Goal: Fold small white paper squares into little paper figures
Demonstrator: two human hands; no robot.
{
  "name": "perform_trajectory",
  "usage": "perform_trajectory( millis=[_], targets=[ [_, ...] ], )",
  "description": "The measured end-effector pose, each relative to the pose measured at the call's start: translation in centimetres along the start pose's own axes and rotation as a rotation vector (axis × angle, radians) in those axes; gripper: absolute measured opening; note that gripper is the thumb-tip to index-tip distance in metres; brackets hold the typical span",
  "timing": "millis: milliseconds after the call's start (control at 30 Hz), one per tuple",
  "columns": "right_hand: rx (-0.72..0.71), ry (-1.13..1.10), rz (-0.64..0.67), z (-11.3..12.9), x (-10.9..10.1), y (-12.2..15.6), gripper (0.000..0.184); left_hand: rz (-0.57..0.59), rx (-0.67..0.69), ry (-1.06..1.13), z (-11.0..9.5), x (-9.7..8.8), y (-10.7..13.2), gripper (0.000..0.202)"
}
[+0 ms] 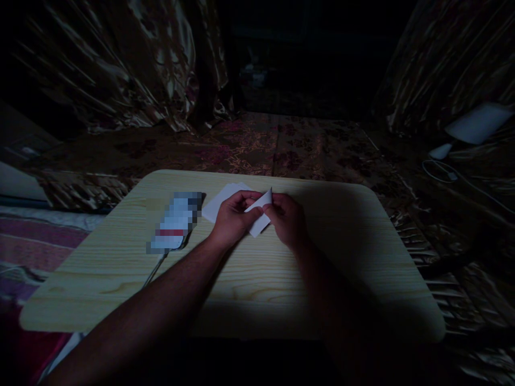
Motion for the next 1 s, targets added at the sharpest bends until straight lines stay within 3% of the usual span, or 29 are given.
perform_trajectory(
  millis=[533, 800, 1000],
  targets=[
    [0.068, 0.005, -0.040, 0.40, 0.05, 0.06, 0.025, -0.048, 0.021, -0.050, 0.00, 0.11, 0.33, 0.026],
    [0.093, -0.014, -0.083, 0.27, 0.17, 0.11, 0.024, -0.014, 0.018, -0.013, -0.02, 0.21, 0.51, 0.028],
    [0.108, -0.050, -0.094, 0.36, 0.37, 0.30, 0.024, -0.080, 0.044, -0.039, -0.01, 0.25, 0.54, 0.026]
  ],
)
Point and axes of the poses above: each hand's wrist, its own y-axis away from the middle knuckle, its own x-axis out of the palm, z = x × y, the point moved 1 cm from there along -y, towards the middle knuckle, and after that the axes turned 13 degrees about -z, right-handed, at the moved point
